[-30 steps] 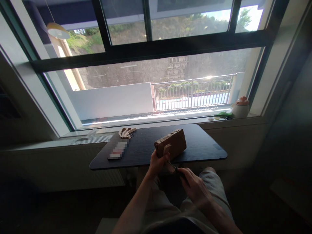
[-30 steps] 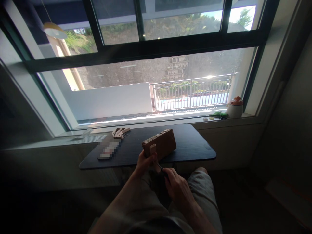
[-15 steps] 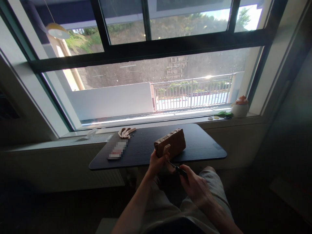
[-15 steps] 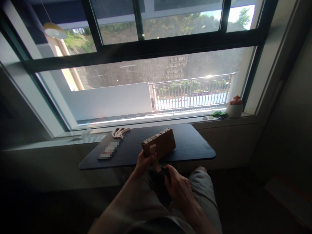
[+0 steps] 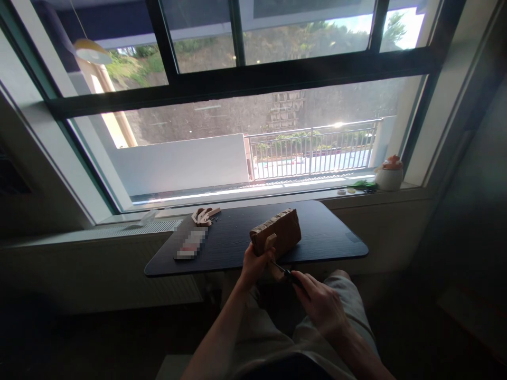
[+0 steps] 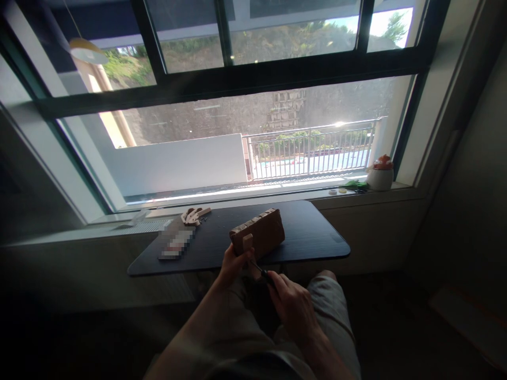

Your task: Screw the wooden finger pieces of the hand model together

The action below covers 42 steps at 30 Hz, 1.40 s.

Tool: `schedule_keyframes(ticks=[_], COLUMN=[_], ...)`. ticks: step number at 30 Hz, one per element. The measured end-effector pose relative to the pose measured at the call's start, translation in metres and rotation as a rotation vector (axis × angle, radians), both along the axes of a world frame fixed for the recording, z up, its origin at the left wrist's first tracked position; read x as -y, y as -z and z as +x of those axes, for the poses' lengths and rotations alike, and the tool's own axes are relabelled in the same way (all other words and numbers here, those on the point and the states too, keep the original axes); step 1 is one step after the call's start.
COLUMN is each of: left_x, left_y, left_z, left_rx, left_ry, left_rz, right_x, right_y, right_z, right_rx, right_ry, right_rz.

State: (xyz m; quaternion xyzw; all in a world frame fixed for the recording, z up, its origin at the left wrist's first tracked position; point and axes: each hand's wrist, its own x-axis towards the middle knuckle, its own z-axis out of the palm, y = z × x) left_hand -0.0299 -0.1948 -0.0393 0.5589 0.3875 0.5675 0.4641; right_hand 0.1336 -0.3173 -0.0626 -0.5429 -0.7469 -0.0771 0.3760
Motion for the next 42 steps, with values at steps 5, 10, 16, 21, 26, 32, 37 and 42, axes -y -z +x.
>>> schedule_keyframes(ticks=[5, 10, 16, 21, 26, 32, 37, 42], left_x=[0.000, -0.004, -0.004, -0.004, -0.004, -0.002, -0.003, -0.002], left_y=[0.000, 0.006, 0.006, 0.005, 0.004, 0.002, 0.003, 0.001], left_z=[0.000, 0.000, -0.001, -0.001, -0.001, 0.000, 0.001, -0.001], left_rx=[0.004, 0.021, -0.002, -0.020, -0.020, 0.004, 0.022, -0.007], left_ry=[-0.004, -0.001, 0.027, -0.020, -0.017, -0.018, 0.005, -0.019], left_rz=[0.008, 0.009, 0.020, 0.036, 0.025, 0.018, 0.010, 0.002], right_x=[-0.001, 0.000, 0.001, -0.001, -0.001, -0.001, -0.001, 0.000], right_y=[-0.002, -0.011, -0.011, -0.004, -0.004, -0.007, -0.004, -0.002], right_z=[-0.001, -0.005, -0.006, -0.002, -0.004, -0.007, -0.002, 0.000], right_rx=[0.038, 0.112, 0.075, -0.034, -0.017, 0.025, 0.041, 0.006], right_ry=[0.040, 0.007, -0.061, -0.026, 0.033, 0.034, -0.037, -0.028], right_rz=[0.010, 0.042, 0.037, -0.017, -0.025, 0.005, 0.036, 0.020])
